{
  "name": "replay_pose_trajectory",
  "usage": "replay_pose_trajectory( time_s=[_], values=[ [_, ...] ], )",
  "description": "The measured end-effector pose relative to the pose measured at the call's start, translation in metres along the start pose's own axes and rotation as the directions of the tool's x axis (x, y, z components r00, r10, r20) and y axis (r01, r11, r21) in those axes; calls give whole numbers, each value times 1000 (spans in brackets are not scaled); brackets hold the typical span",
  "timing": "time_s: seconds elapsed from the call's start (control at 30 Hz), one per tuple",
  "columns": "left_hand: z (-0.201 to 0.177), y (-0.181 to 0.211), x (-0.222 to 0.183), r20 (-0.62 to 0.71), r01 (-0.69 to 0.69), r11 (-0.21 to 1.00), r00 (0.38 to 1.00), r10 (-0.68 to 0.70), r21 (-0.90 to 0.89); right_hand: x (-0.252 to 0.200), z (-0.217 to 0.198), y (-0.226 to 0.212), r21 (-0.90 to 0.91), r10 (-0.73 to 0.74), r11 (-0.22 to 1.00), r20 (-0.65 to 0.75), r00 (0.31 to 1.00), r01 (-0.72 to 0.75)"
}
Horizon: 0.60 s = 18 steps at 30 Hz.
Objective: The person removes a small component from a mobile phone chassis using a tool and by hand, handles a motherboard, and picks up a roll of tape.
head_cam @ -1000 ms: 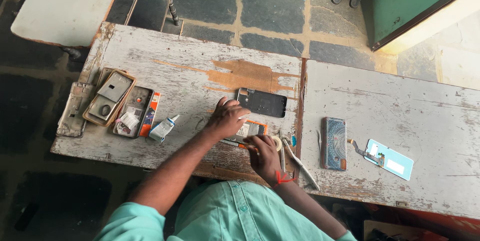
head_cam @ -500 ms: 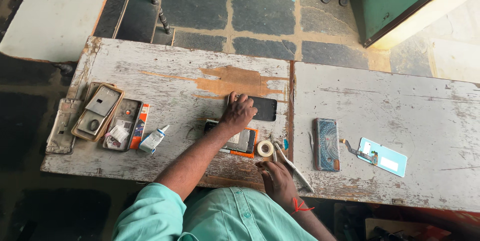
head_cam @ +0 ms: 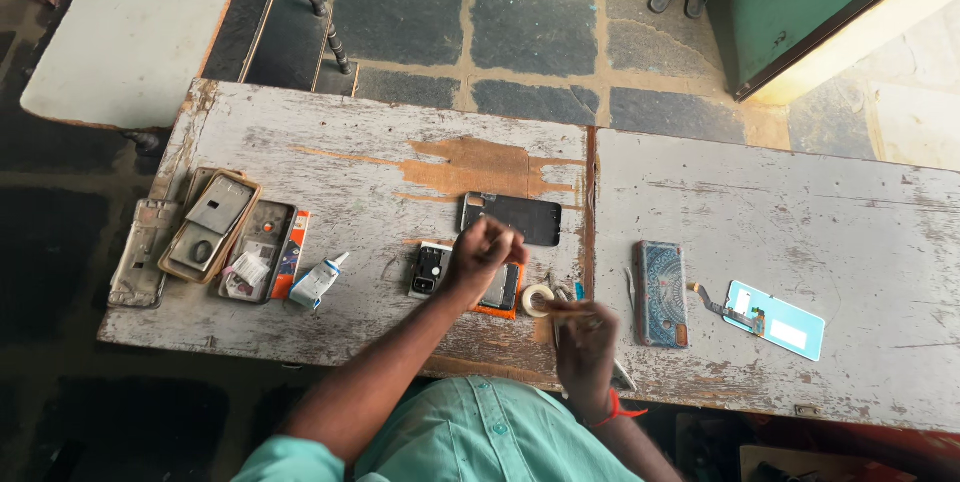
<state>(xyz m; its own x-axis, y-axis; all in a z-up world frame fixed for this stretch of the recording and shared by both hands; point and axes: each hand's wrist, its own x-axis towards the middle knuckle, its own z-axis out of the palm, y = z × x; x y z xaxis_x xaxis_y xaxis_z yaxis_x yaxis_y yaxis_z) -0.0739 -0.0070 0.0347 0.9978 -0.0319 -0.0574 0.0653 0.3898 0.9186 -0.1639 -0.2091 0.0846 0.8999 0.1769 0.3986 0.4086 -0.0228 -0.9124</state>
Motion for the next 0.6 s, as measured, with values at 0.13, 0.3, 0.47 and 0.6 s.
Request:
replay_pose_trajectory(
  time_s=[0.13, 0.3, 0.47, 0.6],
  values=[
    [-10, -3, -54, -78, 120, 818, 978, -196, -562, 27, 10, -8, 85, -11, 996, -100, 995, 20],
    [-9, 13, -79, -132, 116, 748, 956, -263, -654, 39, 33, -13, 98, -18, 995, 5, 1000, 18],
    [-16, 27, -87, -126, 95, 733, 963, -240, -674, 42, 45, -13, 60, -40, 998, 43, 998, 38],
    [-19, 29, -91, -148, 82, 718, 956, -252, -691, 40, 51, -14, 66, -53, 997, 59, 997, 49]
  ],
)
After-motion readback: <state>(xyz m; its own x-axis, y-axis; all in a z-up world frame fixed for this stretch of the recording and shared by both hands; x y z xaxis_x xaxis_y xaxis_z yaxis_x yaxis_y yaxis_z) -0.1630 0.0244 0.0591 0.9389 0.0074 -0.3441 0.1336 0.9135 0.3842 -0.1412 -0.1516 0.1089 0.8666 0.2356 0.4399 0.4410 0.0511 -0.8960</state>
